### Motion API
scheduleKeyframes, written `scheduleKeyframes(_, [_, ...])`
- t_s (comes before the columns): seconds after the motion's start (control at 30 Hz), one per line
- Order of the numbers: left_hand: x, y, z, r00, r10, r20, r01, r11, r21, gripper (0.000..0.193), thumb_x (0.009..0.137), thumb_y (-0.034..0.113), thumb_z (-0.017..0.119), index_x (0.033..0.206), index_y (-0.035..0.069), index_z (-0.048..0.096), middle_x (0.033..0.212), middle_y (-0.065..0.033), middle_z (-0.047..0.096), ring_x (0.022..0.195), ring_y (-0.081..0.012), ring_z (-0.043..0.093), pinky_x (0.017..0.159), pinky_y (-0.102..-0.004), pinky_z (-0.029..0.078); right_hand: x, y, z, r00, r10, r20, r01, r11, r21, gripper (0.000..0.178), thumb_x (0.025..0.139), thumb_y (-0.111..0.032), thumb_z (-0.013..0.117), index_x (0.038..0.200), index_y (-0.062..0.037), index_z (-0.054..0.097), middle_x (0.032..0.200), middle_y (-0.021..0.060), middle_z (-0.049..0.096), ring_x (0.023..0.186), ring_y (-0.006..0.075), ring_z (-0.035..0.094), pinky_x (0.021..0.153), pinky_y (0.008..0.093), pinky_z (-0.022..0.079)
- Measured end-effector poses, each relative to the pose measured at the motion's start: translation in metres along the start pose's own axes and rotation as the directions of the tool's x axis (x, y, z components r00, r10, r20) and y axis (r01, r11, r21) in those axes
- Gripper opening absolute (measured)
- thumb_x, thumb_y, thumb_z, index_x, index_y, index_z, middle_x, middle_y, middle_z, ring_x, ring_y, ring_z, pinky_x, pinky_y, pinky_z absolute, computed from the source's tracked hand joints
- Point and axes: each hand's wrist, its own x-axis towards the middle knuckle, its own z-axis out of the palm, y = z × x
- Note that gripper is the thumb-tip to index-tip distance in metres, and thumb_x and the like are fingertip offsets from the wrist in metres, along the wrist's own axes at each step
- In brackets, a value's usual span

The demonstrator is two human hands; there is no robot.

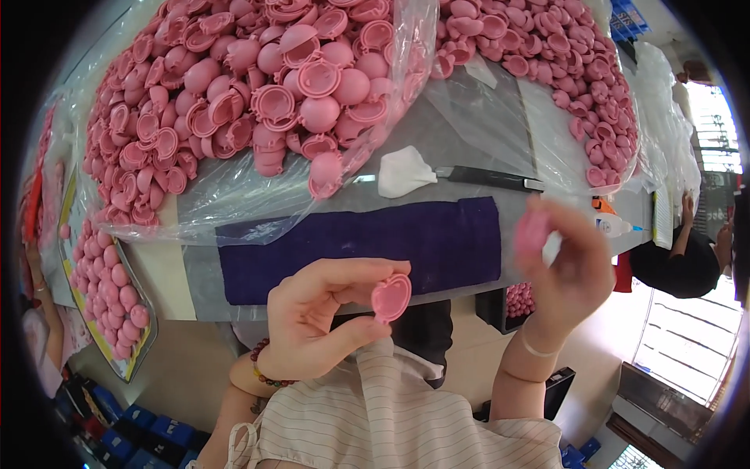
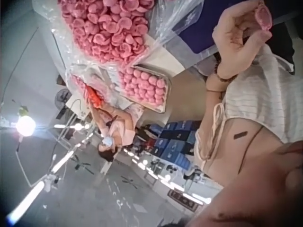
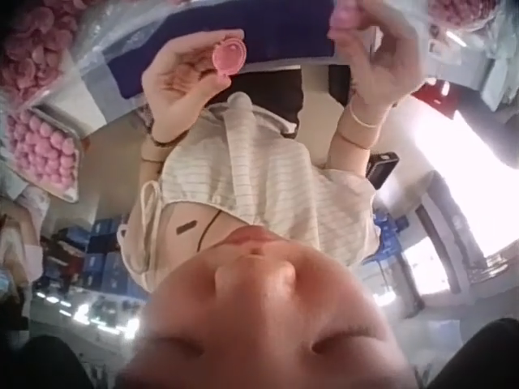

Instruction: Applying glue to pink plastic shell components and joining them to form spheres.

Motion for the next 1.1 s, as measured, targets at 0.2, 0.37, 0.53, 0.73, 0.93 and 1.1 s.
scheduleKeyframes(0.2, [-0.002,-0.006,-0.001,0.993,0.117,0.02,-0.119,0.983,0.142,0.036,0.069,-0.011,0.06,0.104,-0.008,0.05,0.11,-0.0202,0.051,0.088,-0.0191,0.058,0.076,-0.0264,0.049,-0.021,-0.021,0.05,0.957,-0.203,0.209,0.138,0.948,0.286,0.032,0.056,-0.005,0.075,0.082,0.0019,0.058,0.082,0.0173,0.06,0.066,0.0217,0.059,0.054,0.0246,0.048])
scheduleKeyframes(0.37, [-0.002,-0.008,-0.004,0.994,0.096,0.06,-0.107,0.968,0.228,0.037,0.068,-0.007,0.063,0.102,-0.006,0.051,0.109,-0.023,0.05,0.096,-0.0243,0.054,0.077,-0.0308,0.049,-0.027,-0.016,0.05,0.958,-0.19,0.215,0.132,0.957,0.259,0.03,0.057,-0.005,0.075,0.083,-0.0006,0.06,0.085,0.015,0.059,0.066,0.0188,0.059,0.054,0.0226,0.049])
scheduleKeyframes(0.53, [0.001,-0.009,-0.005,0.996,0.065,0.068,-0.076,0.981,0.178,0.034,0.069,-0.007,0.062,0.101,-0.007,0.052,0.108,-0.0238,0.05,0.092,-0.0235,0.056,0.076,-0.0303,0.049,-0.028,-0.019,0.049,0.955,-0.188,0.229,0.136,0.964,0.227,0.028,0.057,-0.004,0.074,0.082,-0.0023,0.062,0.083,0.0129,0.057,0.066,0.0169,0.059,0.054,0.0213,0.05])
scheduleKeyframes(0.73, [0.001,-0.012,-0.009,0.993,0.094,0.073,-0.107,0.975,0.197,0.034,0.069,-0.005,0.063,0.101,-0.007,0.052,0.107,-0.0245,0.051,0.089,-0.0231,0.058,0.074,-0.0292,0.05,-0.029,-0.022,0.05,0.967,-0.1,0.235,0.057,0.981,0.183,0.027,0.057,0.0,0.074,0.082,-0.002,0.062,0.082,0.0122,0.056,0.065,0.0155,0.058,0.053,0.0207,0.05])
scheduleKeyframes(0.93, [0.004,-0.01,-0.009,0.992,0.102,0.075,-0.115,0.972,0.206,0.035,0.068,-0.005,0.064,0.101,-0.007,0.052,0.107,-0.0251,0.051,0.088,-0.022,0.058,0.074,-0.0285,0.05,-0.031,-0.02,0.052,0.973,-0.112,0.203,0.073,0.979,0.19,0.028,0.057,0.002,0.073,0.082,-0.0025,0.061,0.084,0.0141,0.055,0.064,0.0152,0.058,0.054,0.0197,0.05])
scheduleKeyframes(1.1, [0.004,-0.007,-0.01,0.992,0.096,0.08,-0.113,0.961,0.253,0.037,0.067,-0.003,0.066,0.102,-0.007,0.053,0.107,-0.0253,0.051,0.09,-0.0214,0.057,0.075,-0.0281,0.048,-0.031,-0.02,0.057,0.971,-0.168,0.17,0.143,0.979,0.147,0.03,0.058,0.003,0.072,0.085,-0.003,0.061,0.082,0.011,0.052,0.064,0.0179,0.058,0.053,0.0218,0.051])
